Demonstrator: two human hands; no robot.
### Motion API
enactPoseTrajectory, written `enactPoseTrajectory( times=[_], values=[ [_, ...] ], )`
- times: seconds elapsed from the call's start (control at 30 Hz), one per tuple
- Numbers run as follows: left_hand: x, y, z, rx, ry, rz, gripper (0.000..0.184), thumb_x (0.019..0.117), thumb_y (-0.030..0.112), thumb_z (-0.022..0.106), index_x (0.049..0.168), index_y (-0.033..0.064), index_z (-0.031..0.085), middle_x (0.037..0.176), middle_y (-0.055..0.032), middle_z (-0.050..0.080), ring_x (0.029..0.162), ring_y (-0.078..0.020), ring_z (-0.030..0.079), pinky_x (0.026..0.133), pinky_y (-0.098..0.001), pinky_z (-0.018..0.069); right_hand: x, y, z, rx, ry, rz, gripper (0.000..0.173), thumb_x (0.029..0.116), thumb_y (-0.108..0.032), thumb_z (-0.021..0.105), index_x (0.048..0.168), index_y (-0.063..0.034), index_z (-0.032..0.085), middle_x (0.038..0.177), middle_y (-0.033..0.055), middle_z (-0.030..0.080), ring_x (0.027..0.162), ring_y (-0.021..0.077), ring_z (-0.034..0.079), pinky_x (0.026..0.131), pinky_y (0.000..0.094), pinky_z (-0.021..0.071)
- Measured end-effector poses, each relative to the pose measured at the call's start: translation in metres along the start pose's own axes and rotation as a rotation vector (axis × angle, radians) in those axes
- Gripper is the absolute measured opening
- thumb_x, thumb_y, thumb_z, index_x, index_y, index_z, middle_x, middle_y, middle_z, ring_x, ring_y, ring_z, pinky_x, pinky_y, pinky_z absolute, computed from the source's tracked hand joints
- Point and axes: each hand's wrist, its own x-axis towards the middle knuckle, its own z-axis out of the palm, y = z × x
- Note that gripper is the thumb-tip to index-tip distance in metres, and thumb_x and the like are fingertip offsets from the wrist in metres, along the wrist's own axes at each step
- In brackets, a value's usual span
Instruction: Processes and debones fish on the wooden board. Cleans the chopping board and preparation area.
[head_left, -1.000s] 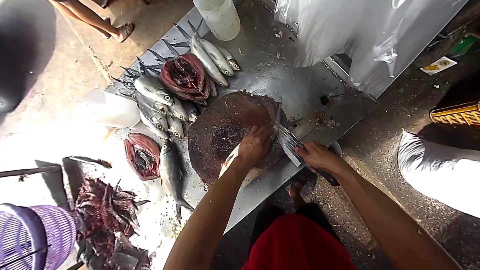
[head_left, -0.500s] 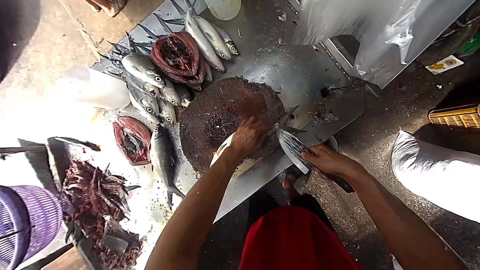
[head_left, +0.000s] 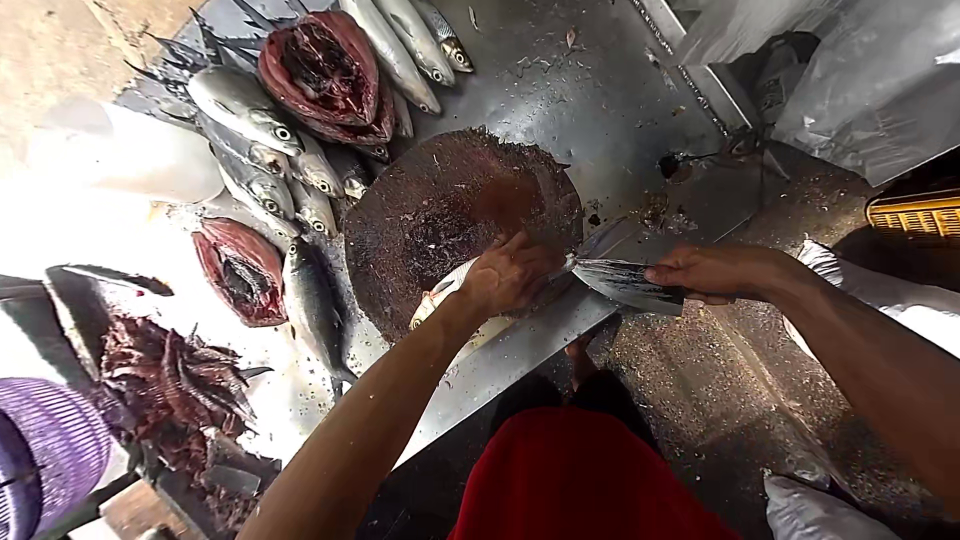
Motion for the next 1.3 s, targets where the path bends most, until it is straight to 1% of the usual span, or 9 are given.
enactPoseTrajectory(
  times=[0.17, 0.37, 0.63, 0.8, 1.0, 1.07, 1.17, 1.23, 1.3],
  values=[
    [0.001, -0.003, -0.001, -0.012, 0.022, 0.031, 0.035, 0.1014, 0.023, 0.05, 0.13, 0.0261, 0.07, 0.137, 0.006, 0.067, 0.126, -0.0272, 0.058, 0.096, -0.0501, 0.0471, 0.008, -0.033, -0.031, -0.234, -0.133, 0.012, 0.051, 0.1078, -0.051, 0.04, 0.091, -0.0068, 0.059, 0.053, 0.0073, 0.049, 0.038, 0.0154, 0.046, 0.039, 0.0293, 0.0416],
    [0.0, -0.003, -0.003, 0.007, 0.016, 0.026, 0.047, 0.0876, 0.013, 0.058, 0.132, 0.0242, 0.068, 0.135, 0.0051, 0.067, 0.126, -0.0297, 0.057, 0.092, -0.0503, 0.0474, 0.027, -0.045, -0.037, -0.291, -0.172, -0.039, 0.05, 0.1075, -0.051, 0.042, 0.089, -0.0086, 0.061, 0.054, 0.0067, 0.05, 0.037, 0.0151, 0.045, 0.037, 0.0297, 0.0398],
    [-0.003, 0.001, -0.004, -0.045, 0.129, 0.025, 0.039, 0.0947, 0.015, 0.052, 0.127, 0.0199, 0.072, 0.135, 0.0024, 0.068, 0.125, -0.027, 0.059, 0.1, -0.0463, 0.0449, 0.059, -0.098, 0.037, -0.344, -0.018, -0.301, 0.054, 0.1083, -0.048, 0.044, 0.078, -0.0073, 0.061, 0.057, 0.0074, 0.054, 0.044, 0.0191, 0.054, 0.045, 0.0369, 0.0485],
    [0.0, -0.002, 0.0, -0.064, 0.157, -0.025, 0.04, 0.0996, 0.012, 0.045, 0.131, 0.0176, 0.069, 0.136, 0.0004, 0.068, 0.127, -0.026, 0.059, 0.103, -0.0448, 0.0454, 0.06, -0.109, 0.081, -0.099, -0.03, -0.176, 0.054, 0.1081, -0.054, 0.041, 0.094, -0.0055, 0.06, 0.061, 0.0078, 0.053, 0.042, 0.0159, 0.052, 0.043, 0.0317, 0.0484],
    [-0.003, -0.001, -0.011, -0.113, 0.14, -0.116, 0.04, 0.1022, 0.024, 0.047, 0.135, 0.0103, 0.065, 0.141, -0.0066, 0.063, 0.13, -0.028, 0.058, 0.107, -0.0476, 0.0462, 0.059, -0.113, 0.095, 0.027, 0.022, -0.157, 0.054, 0.1066, -0.055, 0.046, 0.106, -0.0036, 0.063, 0.07, 0.0077, 0.06, 0.052, 0.0142, 0.059, 0.054, 0.031, 0.0532],
    [-0.021, -0.007, -0.028, -0.048, 0.051, -0.175, 0.046, 0.1033, 0.036, 0.045, 0.141, 0.0155, 0.061, 0.147, -0.0061, 0.058, 0.136, -0.0299, 0.053, 0.108, -0.0526, 0.0454, 0.06, -0.115, 0.086, -0.018, 0.06, -0.177, 0.057, 0.1044, -0.059, 0.048, 0.102, -0.0044, 0.064, 0.067, 0.0078, 0.059, 0.049, 0.0144, 0.056, 0.05, 0.0311, 0.0503],
    [-0.053, -0.021, -0.033, 0.018, -0.043, -0.295, 0.063, 0.102, 0.06, 0.032, 0.156, 0.0297, 0.045, 0.162, -0.004, 0.041, 0.153, -0.0337, 0.031, 0.115, -0.0601, 0.0355, 0.057, -0.112, 0.048, -0.165, 0.105, -0.23, 0.056, 0.1026, -0.057, 0.053, 0.099, -0.0029, 0.068, 0.066, 0.0128, 0.061, 0.048, 0.0201, 0.056, 0.049, 0.0366, 0.0501],
    [-0.057, -0.022, -0.018, -0.016, -0.005, -0.325, 0.07, 0.1013, 0.066, 0.024, 0.161, 0.0298, 0.035, 0.168, -0.0035, 0.03, 0.158, -0.0346, 0.018, 0.122, -0.0611, 0.0235, 0.048, -0.126, 0.015, -0.319, 0.07, -0.175, 0.054, 0.1032, -0.055, 0.053, 0.097, -0.0026, 0.067, 0.069, 0.0126, 0.061, 0.052, 0.0212, 0.057, 0.052, 0.0389, 0.0515],
    [-0.049, -0.018, -0.003, -0.103, 0.09, -0.36, 0.069, 0.1024, 0.062, 0.023, 0.159, 0.0257, 0.039, 0.167, -0.0057, 0.032, 0.158, -0.0357, 0.016, 0.123, -0.0628, 0.0155, 0.048, -0.135, 0.0, -0.412, 0.073, -0.108, 0.056, 0.1014, -0.059, 0.053, 0.096, -0.0046, 0.066, 0.068, 0.0106, 0.061, 0.05, 0.0193, 0.056, 0.05, 0.0368, 0.0498]
  ],
)
